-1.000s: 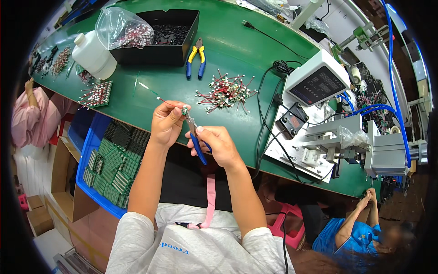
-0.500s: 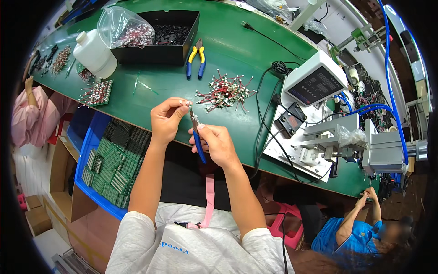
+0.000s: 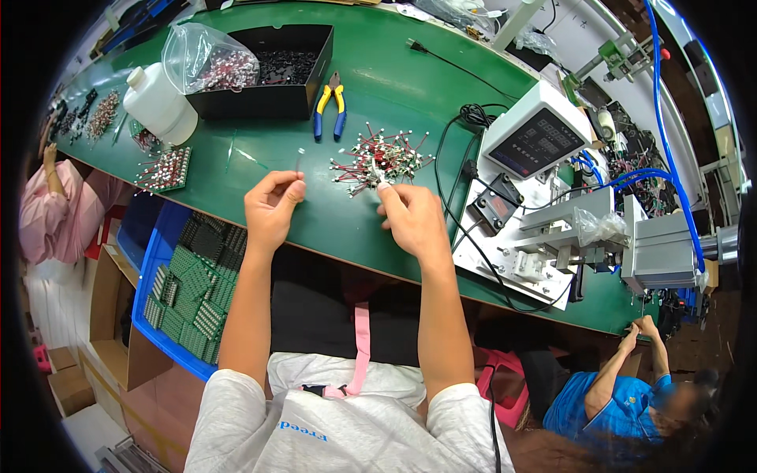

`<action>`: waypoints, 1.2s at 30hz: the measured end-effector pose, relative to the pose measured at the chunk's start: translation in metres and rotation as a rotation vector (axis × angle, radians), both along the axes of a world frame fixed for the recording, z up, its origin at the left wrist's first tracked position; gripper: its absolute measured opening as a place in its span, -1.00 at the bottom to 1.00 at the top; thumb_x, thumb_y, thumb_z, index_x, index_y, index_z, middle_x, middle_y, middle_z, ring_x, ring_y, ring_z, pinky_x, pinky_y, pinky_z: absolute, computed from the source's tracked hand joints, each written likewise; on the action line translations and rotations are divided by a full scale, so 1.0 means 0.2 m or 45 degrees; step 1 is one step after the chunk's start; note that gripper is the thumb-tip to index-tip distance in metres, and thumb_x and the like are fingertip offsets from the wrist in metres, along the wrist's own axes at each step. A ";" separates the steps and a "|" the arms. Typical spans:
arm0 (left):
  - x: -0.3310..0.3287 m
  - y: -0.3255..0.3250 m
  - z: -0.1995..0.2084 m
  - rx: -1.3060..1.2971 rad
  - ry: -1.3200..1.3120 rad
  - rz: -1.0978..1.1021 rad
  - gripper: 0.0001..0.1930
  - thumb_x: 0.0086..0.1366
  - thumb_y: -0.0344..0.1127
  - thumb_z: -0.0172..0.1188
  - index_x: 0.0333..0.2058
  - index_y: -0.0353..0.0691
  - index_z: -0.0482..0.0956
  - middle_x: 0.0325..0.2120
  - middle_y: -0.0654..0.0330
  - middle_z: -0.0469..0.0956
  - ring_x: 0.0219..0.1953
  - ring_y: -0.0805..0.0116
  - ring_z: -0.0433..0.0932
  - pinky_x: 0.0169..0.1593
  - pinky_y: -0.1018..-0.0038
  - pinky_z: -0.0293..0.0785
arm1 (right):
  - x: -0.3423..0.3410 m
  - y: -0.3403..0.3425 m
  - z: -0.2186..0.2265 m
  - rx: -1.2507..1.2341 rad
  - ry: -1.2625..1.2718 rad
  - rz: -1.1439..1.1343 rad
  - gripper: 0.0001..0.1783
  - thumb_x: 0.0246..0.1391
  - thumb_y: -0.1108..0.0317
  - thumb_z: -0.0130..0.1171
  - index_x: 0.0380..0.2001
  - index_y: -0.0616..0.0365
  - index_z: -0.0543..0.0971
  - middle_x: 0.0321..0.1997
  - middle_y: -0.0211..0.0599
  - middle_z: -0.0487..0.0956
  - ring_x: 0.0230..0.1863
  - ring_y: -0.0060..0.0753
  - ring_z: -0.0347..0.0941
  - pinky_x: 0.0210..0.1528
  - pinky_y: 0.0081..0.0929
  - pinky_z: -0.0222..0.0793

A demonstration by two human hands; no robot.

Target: Assembling electronic components by cutting or stripping wires at a production workbench.

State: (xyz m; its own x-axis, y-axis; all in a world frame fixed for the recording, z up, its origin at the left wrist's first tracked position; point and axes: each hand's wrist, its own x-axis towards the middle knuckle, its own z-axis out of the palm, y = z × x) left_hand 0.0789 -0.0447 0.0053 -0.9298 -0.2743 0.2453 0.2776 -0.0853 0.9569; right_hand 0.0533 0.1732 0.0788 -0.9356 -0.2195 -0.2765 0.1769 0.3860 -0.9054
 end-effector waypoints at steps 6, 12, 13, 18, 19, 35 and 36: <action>-0.01 0.01 0.01 0.122 -0.069 0.164 -0.88 0.19 -0.54 0.22 -0.28 -0.36 0.57 -0.41 0.21 0.53 -0.43 0.55 0.44 -0.31 0.68 0.39 | 0.02 0.05 0.02 0.396 0.269 -0.037 -0.67 0.09 0.25 0.06 -0.27 0.33 0.60 -0.42 -0.23 0.59 -0.42 -0.45 0.48 -0.31 -0.57 0.38; -0.09 0.09 0.01 -0.314 -0.105 0.182 -0.78 0.18 -0.54 0.23 -0.16 -0.34 0.55 -0.36 0.19 0.54 -0.42 0.52 0.46 -0.27 0.67 0.40 | 0.12 0.06 -0.19 -0.191 0.450 -0.266 -0.66 -0.01 0.33 0.17 -0.17 0.31 0.57 -0.32 -0.21 0.60 -0.34 -0.39 0.48 -0.21 -0.55 0.39; -0.12 0.12 0.04 -0.441 -0.054 0.155 -0.74 0.17 -0.50 0.24 -0.14 -0.33 0.55 -0.31 0.17 0.56 -0.37 0.47 0.49 -0.24 0.63 0.41 | 0.13 0.06 -0.21 -0.307 0.476 -0.319 -0.64 -0.05 0.34 0.20 -0.16 0.30 0.57 -0.30 -0.20 0.61 -0.35 -0.38 0.48 -0.21 -0.53 0.39; -0.17 0.17 0.08 -0.858 0.104 0.231 -0.66 0.16 -0.34 0.26 -0.07 -0.28 0.56 -0.09 0.09 0.56 -0.11 0.27 0.52 -0.02 0.44 0.40 | 0.16 0.05 -0.25 -0.330 0.547 -0.308 -0.61 -0.10 0.46 0.22 -0.11 0.28 0.53 -0.27 -0.24 0.58 -0.31 -0.41 0.46 -0.18 -0.54 0.39; -0.16 0.17 0.08 -0.908 0.104 0.270 -0.65 0.17 -0.31 0.26 -0.07 -0.28 0.56 -0.07 0.08 0.54 -0.06 0.22 0.51 0.03 0.40 0.39 | 0.17 0.05 -0.26 -0.306 0.562 -0.284 -0.60 -0.11 0.50 0.21 -0.10 0.28 0.53 -0.26 -0.25 0.57 -0.30 -0.42 0.46 -0.18 -0.55 0.38; 0.34 -0.34 -0.11 -0.516 -0.139 0.857 -0.92 0.14 -0.52 0.15 -0.35 -0.32 0.54 -0.48 0.24 0.52 -0.49 0.50 0.41 -0.35 0.62 0.36 | 0.15 0.10 -0.36 -0.462 0.660 -0.559 -0.87 0.06 0.52 0.05 -0.29 0.14 0.38 -0.38 -0.39 0.38 -0.44 -0.56 0.27 -0.34 -0.64 0.25; 0.38 -0.36 -0.13 -0.492 -0.176 0.885 -0.95 0.16 -0.52 0.13 -0.37 -0.29 0.52 -0.53 0.29 0.49 -0.53 0.56 0.35 -0.42 0.65 0.30 | 0.15 0.11 -0.38 -0.446 0.696 -0.561 -0.87 0.06 0.52 0.05 -0.29 0.14 0.37 -0.38 -0.39 0.37 -0.45 -0.56 0.26 -0.35 -0.64 0.25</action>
